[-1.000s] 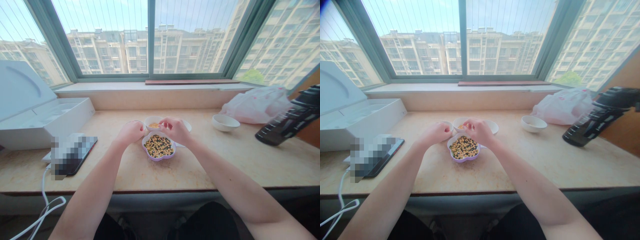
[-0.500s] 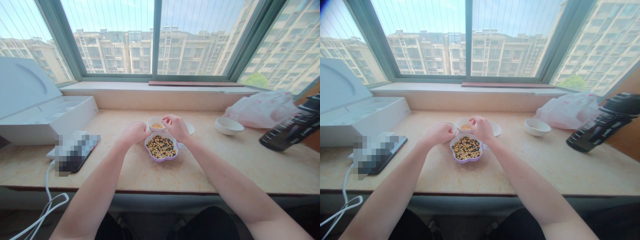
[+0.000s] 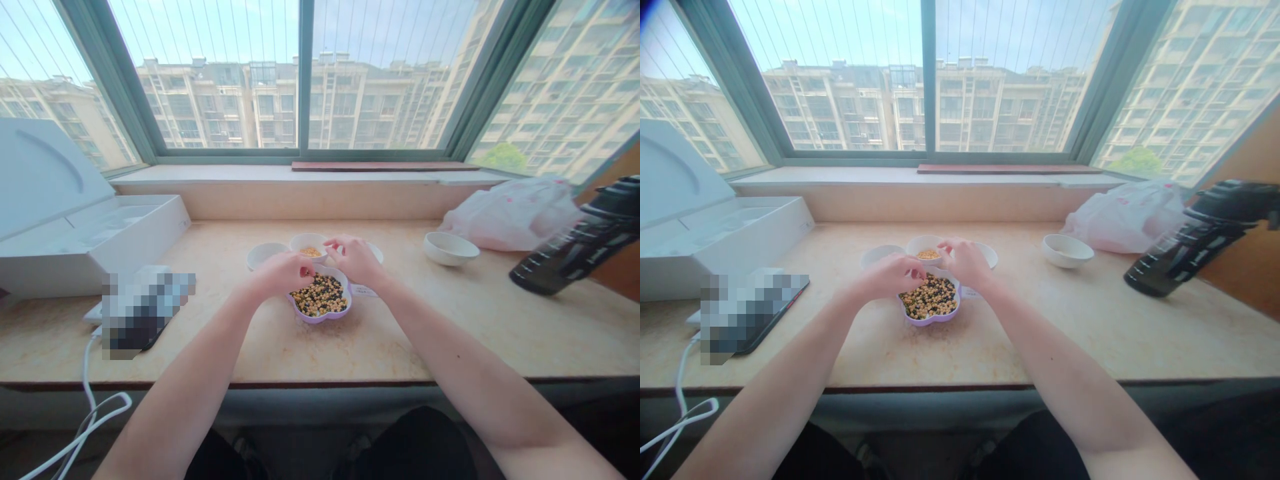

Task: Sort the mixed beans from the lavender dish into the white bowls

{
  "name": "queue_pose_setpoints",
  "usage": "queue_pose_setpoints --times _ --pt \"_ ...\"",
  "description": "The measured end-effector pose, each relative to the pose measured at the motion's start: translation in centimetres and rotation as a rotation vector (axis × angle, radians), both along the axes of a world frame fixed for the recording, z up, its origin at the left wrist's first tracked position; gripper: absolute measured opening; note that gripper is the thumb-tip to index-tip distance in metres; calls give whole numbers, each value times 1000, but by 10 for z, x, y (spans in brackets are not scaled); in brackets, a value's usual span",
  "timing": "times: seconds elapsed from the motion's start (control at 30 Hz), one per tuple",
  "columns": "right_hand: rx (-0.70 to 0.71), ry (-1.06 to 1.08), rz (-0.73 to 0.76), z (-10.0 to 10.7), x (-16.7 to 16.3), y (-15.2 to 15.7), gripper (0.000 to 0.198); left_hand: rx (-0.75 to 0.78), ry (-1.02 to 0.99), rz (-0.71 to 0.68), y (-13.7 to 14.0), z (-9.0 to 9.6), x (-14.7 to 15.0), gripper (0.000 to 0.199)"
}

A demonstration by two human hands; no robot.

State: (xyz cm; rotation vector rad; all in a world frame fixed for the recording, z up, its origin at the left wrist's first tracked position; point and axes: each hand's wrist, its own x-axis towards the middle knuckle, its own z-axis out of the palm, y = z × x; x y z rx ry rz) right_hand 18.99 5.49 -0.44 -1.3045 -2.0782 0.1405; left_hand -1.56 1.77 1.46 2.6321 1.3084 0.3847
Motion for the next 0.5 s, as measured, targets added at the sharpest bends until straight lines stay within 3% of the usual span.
queue_pose_setpoints --times 0.1,0.27,0.5 --pt "11 33 -12 2 5 0 19 -76 68 -75 -7 -2 12 18" --pt "38 42 -4 5 7 0 18 -167 141 -70 -15 -4 23 16" --pt "17 36 5 7 3 -6 18 -137 100 -71 -16 -10 26 22"
